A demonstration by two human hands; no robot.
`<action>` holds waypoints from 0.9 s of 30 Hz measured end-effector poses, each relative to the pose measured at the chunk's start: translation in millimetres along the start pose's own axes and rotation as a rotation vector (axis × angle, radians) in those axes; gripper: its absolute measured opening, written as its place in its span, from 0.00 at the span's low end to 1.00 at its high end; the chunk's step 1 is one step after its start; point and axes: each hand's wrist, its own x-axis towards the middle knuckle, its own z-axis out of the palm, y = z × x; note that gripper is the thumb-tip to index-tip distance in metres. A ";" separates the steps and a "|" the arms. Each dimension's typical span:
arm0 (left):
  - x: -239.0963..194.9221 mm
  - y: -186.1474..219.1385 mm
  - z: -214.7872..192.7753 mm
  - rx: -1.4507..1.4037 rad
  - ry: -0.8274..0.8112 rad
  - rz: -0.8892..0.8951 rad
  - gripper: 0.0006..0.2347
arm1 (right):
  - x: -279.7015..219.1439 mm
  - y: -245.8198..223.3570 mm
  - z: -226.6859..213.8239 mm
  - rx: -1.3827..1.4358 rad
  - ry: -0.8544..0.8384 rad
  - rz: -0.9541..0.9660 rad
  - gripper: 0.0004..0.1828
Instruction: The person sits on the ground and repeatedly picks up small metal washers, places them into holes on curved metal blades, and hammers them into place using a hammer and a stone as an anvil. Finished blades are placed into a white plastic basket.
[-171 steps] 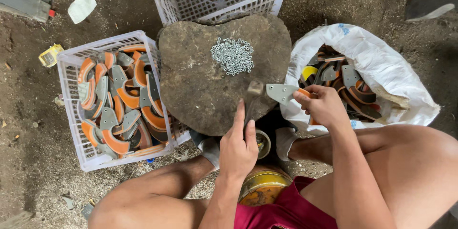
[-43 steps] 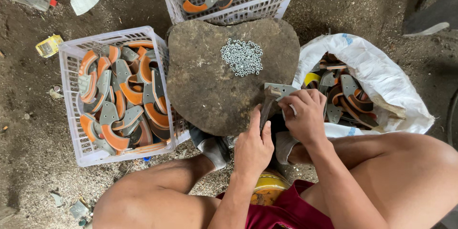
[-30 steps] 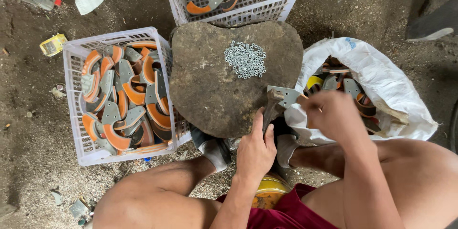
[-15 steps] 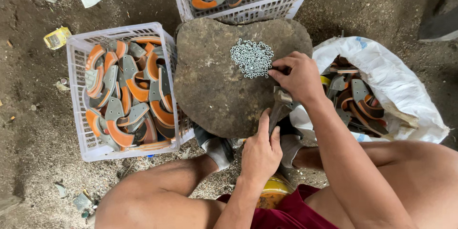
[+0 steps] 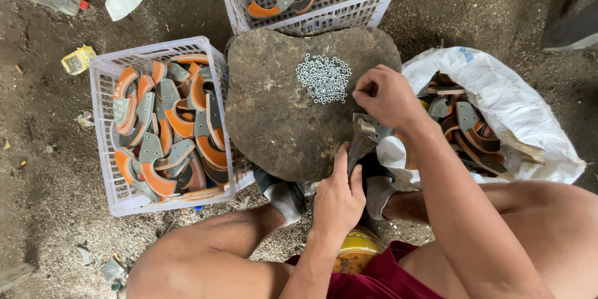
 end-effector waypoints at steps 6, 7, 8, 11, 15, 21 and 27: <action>0.0 -2.1 0.1 -0.042 0.039 0.055 0.22 | -51.3 5.4 -33.1 -0.056 -0.085 0.074 0.09; 0.8 -1.8 0.4 -0.037 0.033 0.045 0.22 | -57.1 5.9 -32.4 -0.086 -0.097 0.068 0.09; 0.3 -2.3 0.3 -0.029 0.024 0.032 0.22 | -62.3 6.9 -30.6 -0.112 -0.112 0.065 0.10; 0.7 -1.5 -0.3 -0.007 0.007 0.007 0.22 | -69.4 10.3 -25.2 -0.106 -0.045 0.024 0.10; 0.5 -0.4 1.1 -0.014 0.017 0.014 0.22 | -77.5 15.0 -20.0 -0.082 0.034 -0.007 0.09; 0.0 -1.7 2.2 -0.021 0.037 0.048 0.21 | -81.6 18.3 -9.0 -0.102 0.153 -0.095 0.07; -0.2 -2.6 2.4 -0.011 0.007 0.001 0.22 | -81.0 20.2 -6.7 -0.106 0.163 -0.128 0.06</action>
